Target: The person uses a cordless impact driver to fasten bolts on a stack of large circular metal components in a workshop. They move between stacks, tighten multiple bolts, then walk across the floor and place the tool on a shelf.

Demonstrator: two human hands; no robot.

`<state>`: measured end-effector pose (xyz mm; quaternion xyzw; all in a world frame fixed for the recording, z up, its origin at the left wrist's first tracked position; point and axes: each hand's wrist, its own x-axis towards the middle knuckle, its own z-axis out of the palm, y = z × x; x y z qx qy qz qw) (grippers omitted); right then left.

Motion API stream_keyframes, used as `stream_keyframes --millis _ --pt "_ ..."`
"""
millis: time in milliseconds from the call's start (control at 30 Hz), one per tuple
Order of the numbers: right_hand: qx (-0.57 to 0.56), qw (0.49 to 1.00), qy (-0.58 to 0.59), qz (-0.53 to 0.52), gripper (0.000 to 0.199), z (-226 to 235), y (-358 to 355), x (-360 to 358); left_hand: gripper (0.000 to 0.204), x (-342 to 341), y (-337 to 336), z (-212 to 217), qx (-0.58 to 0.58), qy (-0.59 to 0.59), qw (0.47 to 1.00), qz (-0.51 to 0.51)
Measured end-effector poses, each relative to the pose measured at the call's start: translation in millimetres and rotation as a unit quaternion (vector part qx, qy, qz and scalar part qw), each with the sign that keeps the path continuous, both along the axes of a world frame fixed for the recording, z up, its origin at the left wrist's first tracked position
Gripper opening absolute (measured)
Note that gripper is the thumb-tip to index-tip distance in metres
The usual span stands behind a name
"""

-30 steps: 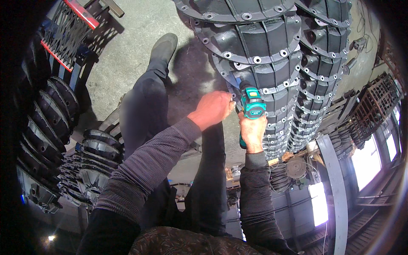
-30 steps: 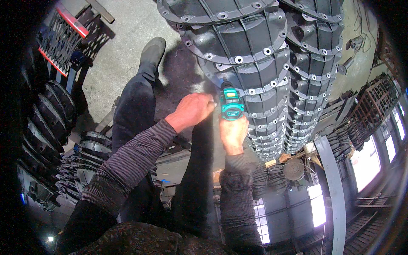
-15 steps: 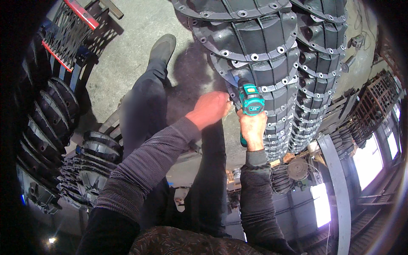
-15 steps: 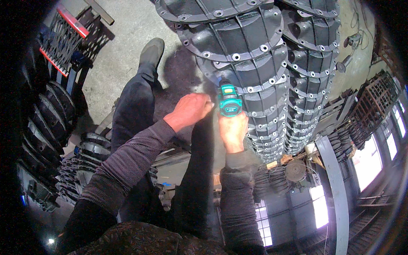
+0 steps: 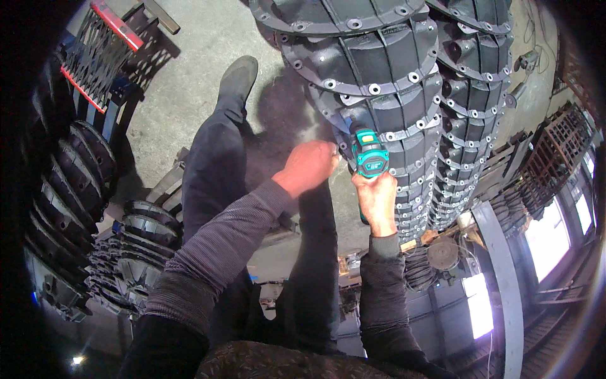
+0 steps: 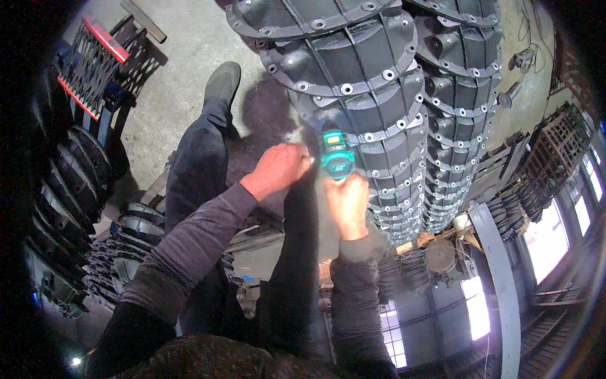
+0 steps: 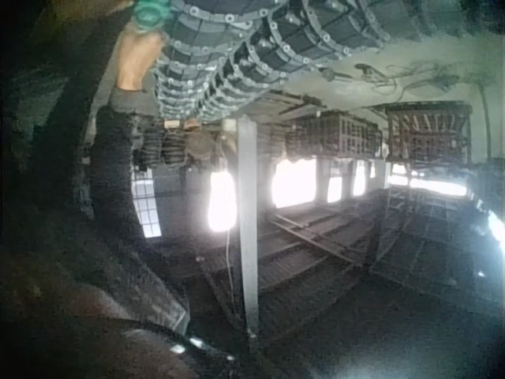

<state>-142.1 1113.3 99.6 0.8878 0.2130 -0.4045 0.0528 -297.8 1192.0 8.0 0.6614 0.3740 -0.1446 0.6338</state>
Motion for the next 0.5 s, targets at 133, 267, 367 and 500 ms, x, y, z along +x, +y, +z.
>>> stream_keyframes --millis 133,267,367,500 --pt "0.025 0.997 0.056 -0.044 0.022 8.6 2.9 -1.8 0.030 3.8 4.0 -3.9 -0.010 0.010 1.000 0.001" --pt "0.089 0.993 0.068 -0.045 0.017 53.8 -6.5 -12.8 0.033 6.3 4.6 -6.4 -0.021 0.014 0.998 -0.057" --pt "0.159 0.975 0.035 -0.151 0.023 63.8 -8.2 2.8 0.035 8.1 8.1 -9.4 -0.037 0.024 0.992 -0.119" --pt "0.223 0.917 0.056 -0.325 0.026 36.6 13.1 82.0 0.036 16.0 11.2 -11.8 -0.071 0.059 0.986 -0.136"
